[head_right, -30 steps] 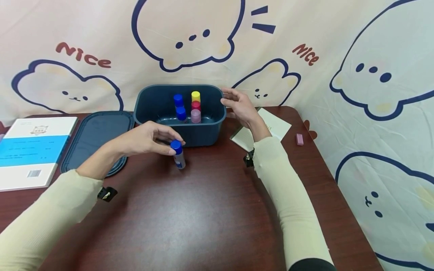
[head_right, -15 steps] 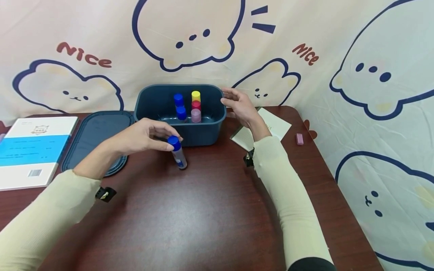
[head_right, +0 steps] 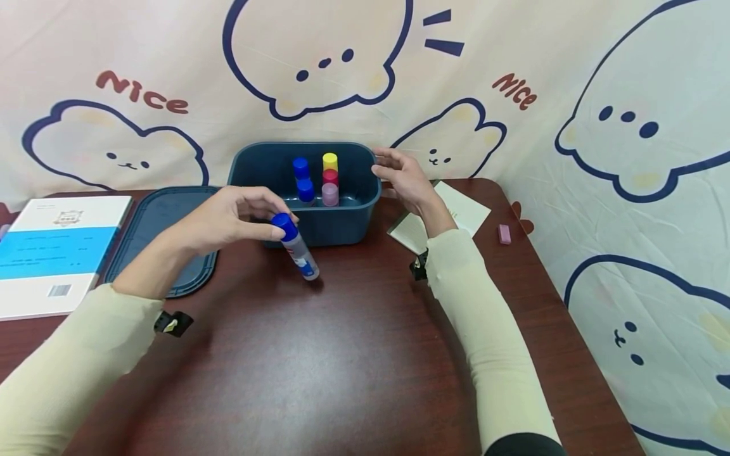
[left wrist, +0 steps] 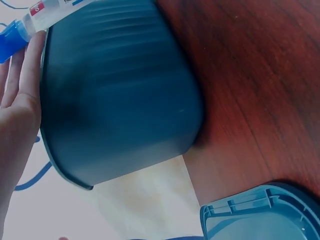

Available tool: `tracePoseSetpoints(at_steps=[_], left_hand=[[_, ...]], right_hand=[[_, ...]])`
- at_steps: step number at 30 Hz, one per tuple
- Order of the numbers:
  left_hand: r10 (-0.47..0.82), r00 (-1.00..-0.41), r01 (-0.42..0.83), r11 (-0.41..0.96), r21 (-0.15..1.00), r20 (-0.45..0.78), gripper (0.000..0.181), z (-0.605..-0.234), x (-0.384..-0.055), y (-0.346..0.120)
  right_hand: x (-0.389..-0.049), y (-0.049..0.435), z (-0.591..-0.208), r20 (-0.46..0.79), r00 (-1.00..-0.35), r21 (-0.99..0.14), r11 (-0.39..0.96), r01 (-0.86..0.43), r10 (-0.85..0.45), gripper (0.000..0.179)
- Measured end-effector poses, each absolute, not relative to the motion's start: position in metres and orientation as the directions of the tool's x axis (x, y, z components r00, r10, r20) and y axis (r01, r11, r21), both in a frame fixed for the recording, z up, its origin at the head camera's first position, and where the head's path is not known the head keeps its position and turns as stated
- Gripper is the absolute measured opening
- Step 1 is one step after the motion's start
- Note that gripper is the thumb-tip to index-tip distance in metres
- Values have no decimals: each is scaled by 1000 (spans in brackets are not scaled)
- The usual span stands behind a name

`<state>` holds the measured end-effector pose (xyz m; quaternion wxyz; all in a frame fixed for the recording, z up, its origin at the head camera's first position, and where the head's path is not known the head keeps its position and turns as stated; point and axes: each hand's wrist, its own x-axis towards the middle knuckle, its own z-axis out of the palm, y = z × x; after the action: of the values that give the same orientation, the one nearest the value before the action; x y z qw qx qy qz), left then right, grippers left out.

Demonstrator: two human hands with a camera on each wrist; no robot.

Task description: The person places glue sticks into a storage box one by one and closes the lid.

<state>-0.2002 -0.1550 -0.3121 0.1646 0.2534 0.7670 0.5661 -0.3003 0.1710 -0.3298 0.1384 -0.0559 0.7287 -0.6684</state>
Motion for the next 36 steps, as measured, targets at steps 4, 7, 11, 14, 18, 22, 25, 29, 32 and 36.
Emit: tracePoseSetpoints(at_steps=[4,7,11,14,18,22,25,29,32,36], left_hand=[[543,-837,220,217,951,70,25,-310,-201,-158],[520,-849,208,162,965,95,23,-310,-201,-162],[492,-863,162,53,985,115,19,-310,-202,-166],[465,-875,144,-18,989,136,17,-309,-203,-169],[428,-888,121,-127,984,165,16,-307,-204,-172],[397,-898,96,-243,965,190,15,-308,-205,-174],[365,-907,92,-315,945,209,14,-308,-207,-175],[322,-917,99,-388,916,235,13,-308,-209,-177],[301,-921,100,-430,897,246,13,-308,-211,-179],[272,-929,93,-482,871,250,13,-310,-213,-181]], right_hand=[[-300,171,-330,-128,-955,-990,94,106,-268,46],[-300,171,-330,-131,-954,-990,93,109,-269,46],[-300,171,-330,-130,-955,-989,98,108,-268,46],[-300,171,-331,-130,-955,-989,98,107,-267,46],[-300,171,-330,-131,-955,-990,93,109,-268,46],[-299,171,-330,-131,-954,-989,95,109,-268,46],[-298,172,-329,-126,-955,-989,105,101,-267,46],[-298,171,-329,-121,-956,-989,114,93,-266,46],[-299,171,-329,-122,-957,-989,108,96,-264,46],[-299,170,-329,-120,-957,-990,98,97,-265,46]])
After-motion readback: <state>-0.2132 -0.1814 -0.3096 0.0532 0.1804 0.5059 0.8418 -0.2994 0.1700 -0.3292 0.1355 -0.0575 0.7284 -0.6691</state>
